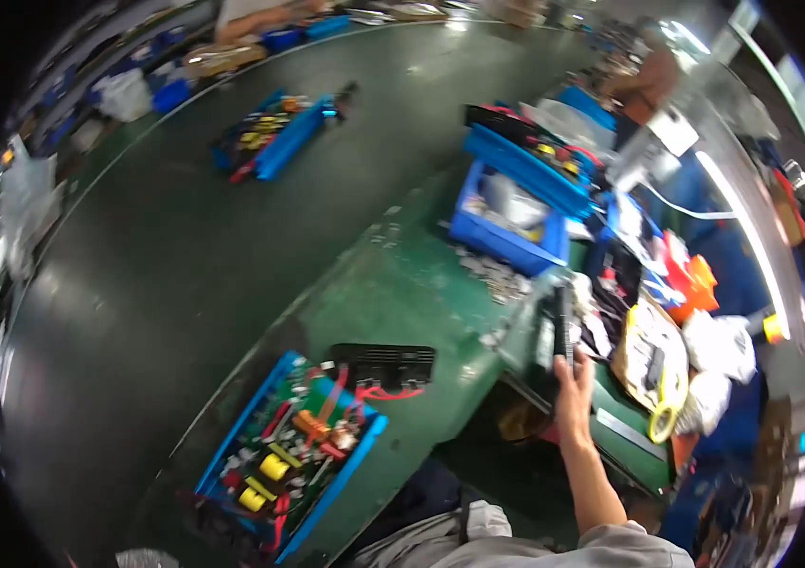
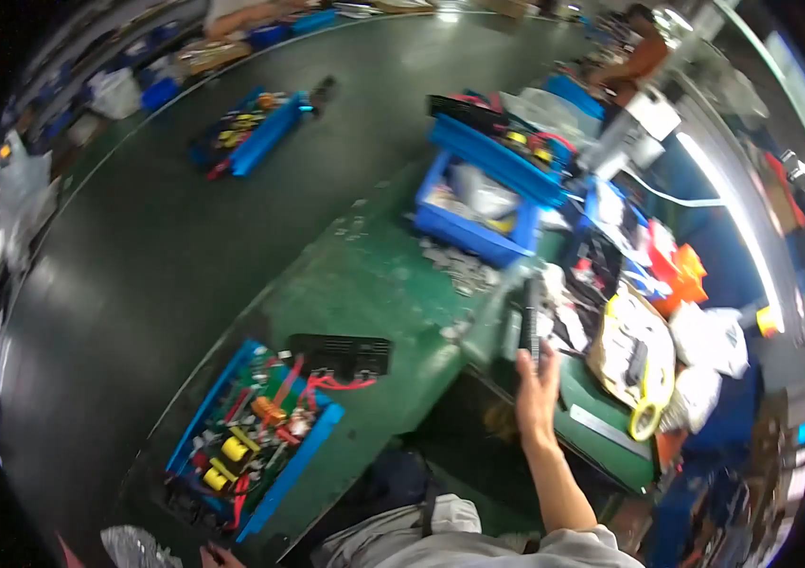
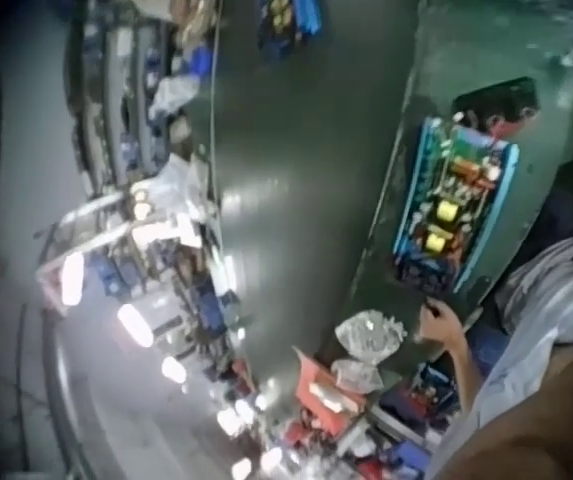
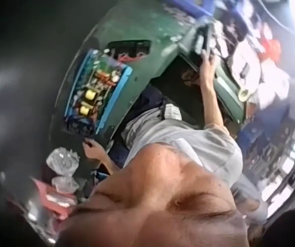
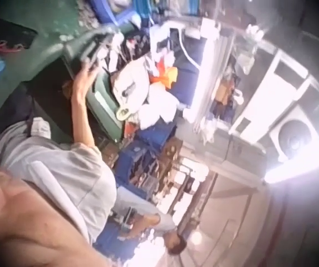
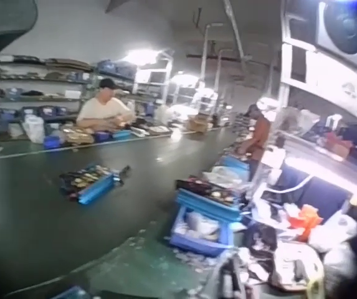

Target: Assembling internal components and securing parts of an electronic device on a factory production line.

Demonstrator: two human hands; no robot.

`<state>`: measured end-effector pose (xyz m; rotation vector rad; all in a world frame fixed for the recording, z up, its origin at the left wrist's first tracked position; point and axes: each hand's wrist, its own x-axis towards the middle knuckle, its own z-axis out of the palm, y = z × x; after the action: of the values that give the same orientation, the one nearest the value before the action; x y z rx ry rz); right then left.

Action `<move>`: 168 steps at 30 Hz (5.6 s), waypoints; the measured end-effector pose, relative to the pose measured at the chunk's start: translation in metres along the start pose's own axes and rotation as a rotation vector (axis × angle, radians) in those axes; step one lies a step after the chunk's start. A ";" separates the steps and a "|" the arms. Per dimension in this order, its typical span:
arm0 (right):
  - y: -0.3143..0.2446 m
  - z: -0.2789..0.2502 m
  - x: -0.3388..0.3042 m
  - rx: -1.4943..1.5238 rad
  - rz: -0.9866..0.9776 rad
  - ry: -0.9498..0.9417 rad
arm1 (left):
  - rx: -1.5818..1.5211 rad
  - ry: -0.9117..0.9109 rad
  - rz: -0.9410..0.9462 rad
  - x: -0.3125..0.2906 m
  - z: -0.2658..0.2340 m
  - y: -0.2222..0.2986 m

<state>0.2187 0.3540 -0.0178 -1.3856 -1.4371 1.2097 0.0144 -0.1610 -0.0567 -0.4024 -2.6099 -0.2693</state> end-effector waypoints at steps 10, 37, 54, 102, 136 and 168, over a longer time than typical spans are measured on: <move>-0.058 0.026 0.029 -0.789 -0.713 0.089 | -0.159 0.005 -0.119 0.028 -0.013 0.031; -0.129 0.636 0.204 -0.274 -0.357 -0.703 | -0.255 -0.129 -0.243 0.035 -0.008 0.036; -0.175 0.409 0.174 -0.435 -1.050 -0.876 | -0.229 -0.103 -0.210 0.032 -0.019 0.032; -0.123 0.526 -0.011 -0.199 -1.395 -1.064 | -0.284 -0.215 -0.336 0.040 -0.025 0.037; -0.110 0.185 -0.050 -0.319 -0.800 -1.091 | -0.320 -0.224 -0.410 0.006 0.001 0.015; -0.016 0.126 -0.176 -0.403 -0.850 -0.991 | 0.078 -0.141 -0.533 0.024 -0.051 -0.116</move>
<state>0.1098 0.1657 -0.0185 -0.1628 -2.6778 1.0449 -0.0215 -0.2769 -0.0151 0.3229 -2.8137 -0.3200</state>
